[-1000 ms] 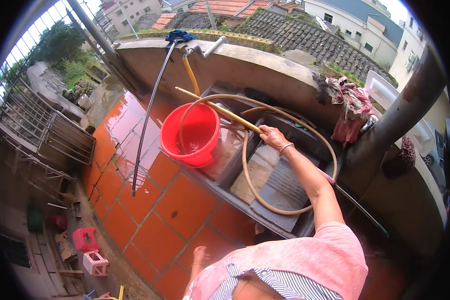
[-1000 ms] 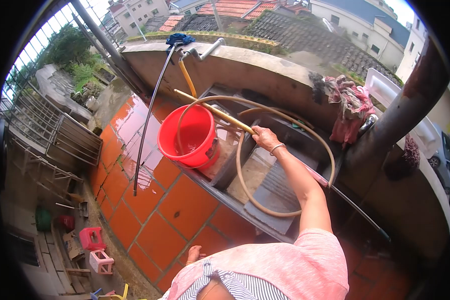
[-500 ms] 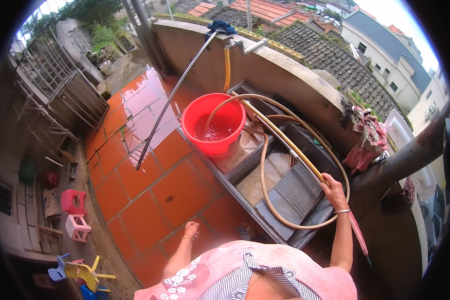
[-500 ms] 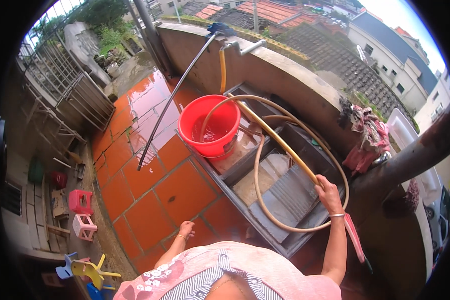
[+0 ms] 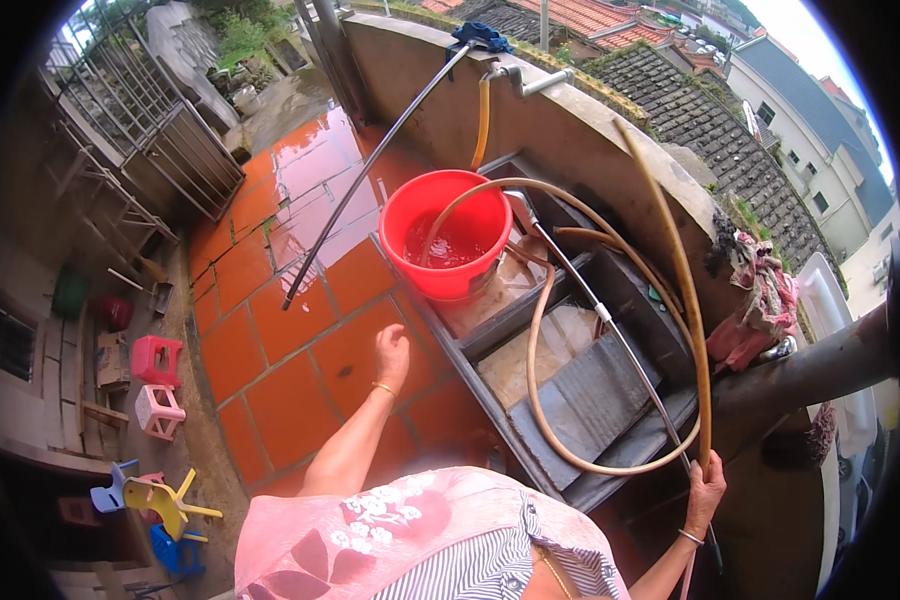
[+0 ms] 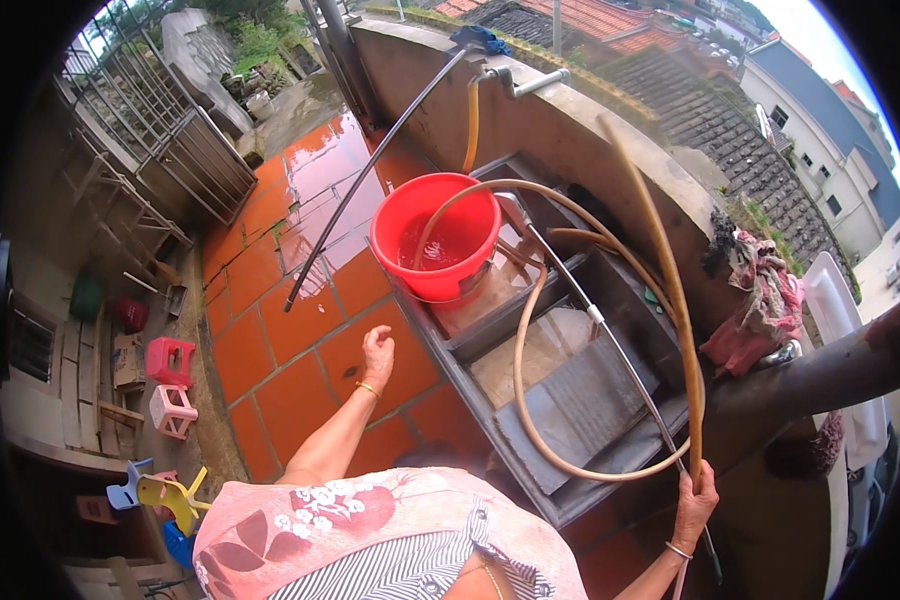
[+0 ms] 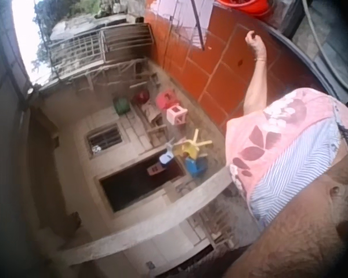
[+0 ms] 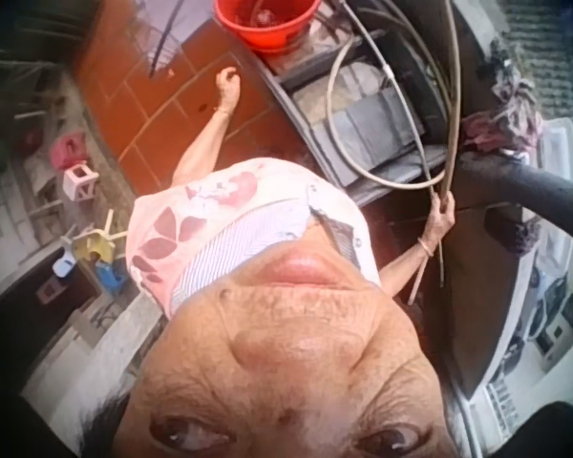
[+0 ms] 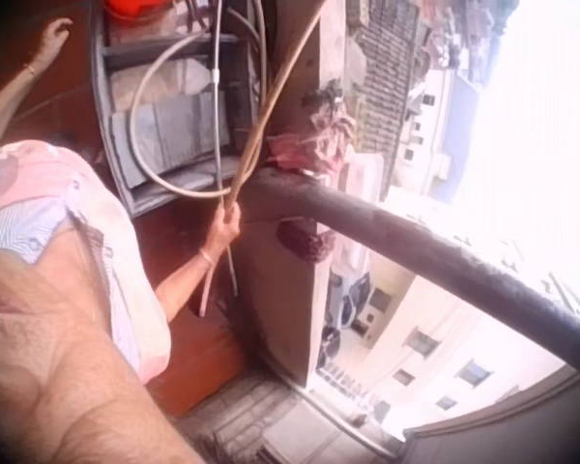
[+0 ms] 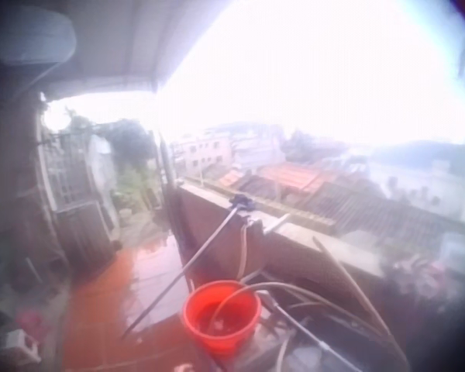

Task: The person cleans a tiled terrace by first filling a red bucket with water from a hose. They then use a long-handled brush to scrub the wet floor and rinse the area with the hose.

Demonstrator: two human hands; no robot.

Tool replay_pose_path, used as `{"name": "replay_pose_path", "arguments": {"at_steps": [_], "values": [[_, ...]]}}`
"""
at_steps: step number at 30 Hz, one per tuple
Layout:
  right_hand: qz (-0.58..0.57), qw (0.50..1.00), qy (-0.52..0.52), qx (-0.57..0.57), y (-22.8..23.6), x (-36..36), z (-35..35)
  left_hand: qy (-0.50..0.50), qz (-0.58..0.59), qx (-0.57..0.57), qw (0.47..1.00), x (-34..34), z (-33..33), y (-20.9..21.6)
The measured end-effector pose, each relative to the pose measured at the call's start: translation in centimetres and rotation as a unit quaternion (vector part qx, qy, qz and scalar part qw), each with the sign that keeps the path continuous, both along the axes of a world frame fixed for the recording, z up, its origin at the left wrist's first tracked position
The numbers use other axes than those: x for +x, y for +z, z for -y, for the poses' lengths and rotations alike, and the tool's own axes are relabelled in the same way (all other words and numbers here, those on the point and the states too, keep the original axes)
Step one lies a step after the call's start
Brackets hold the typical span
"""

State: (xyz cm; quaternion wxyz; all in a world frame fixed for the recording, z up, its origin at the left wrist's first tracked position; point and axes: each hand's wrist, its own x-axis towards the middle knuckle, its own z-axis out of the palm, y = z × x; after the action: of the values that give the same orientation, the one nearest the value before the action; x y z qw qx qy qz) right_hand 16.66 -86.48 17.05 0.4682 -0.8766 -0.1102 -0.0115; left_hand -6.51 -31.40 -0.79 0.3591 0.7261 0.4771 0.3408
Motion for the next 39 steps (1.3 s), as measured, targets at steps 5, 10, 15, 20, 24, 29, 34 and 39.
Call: {"name": "replay_pose_path", "arguments": {"at_steps": [5, 10, 15, 20, 24, 29, 34, 39], "values": [[0.057, 0.995, -0.078, 0.028, 0.7, 0.9, -1.0, -0.082, 0.121, 0.099, 0.984, 6.5, -5.6, 7.3], [0.056, 0.981, -0.133, 0.128, 3.0, 0.7, -2.2, -0.153, 0.12, 0.151, 0.969, 13.5, -10.7, 14.2], [0.088, 0.972, -0.203, 0.084, 5.0, -2.4, -2.9, -0.216, 0.159, 0.161, 0.95, 24.6, -17.9, 17.8], [0.046, 0.967, -0.246, 0.039, 7.3, -7.3, -7.1, -0.253, 0.184, 0.143, 0.939, 38.5, -29.7, 22.6], [0.015, 0.958, -0.285, -0.007, 6.9, -11.6, -9.2, -0.286, 0.322, 0.025, 0.902, 47.0, -31.1, 25.2], [0.005, 0.928, -0.37, -0.042, 5.9, -16.7, -10.2, -0.25, 0.32, 0.051, 0.913, 56.2, -35.0, 23.5], [-0.012, 0.897, -0.442, 0.009, 5.0, -18.6, -9.8, -0.137, 0.23, -0.021, 0.963, 57.5, -34.2, 20.7], [-0.017, 0.832, -0.554, 0.029, 2.0, -22.7, -8.3, -0.06, 0.163, -0.062, 0.983, 57.9, -29.5, 17.4]]}}
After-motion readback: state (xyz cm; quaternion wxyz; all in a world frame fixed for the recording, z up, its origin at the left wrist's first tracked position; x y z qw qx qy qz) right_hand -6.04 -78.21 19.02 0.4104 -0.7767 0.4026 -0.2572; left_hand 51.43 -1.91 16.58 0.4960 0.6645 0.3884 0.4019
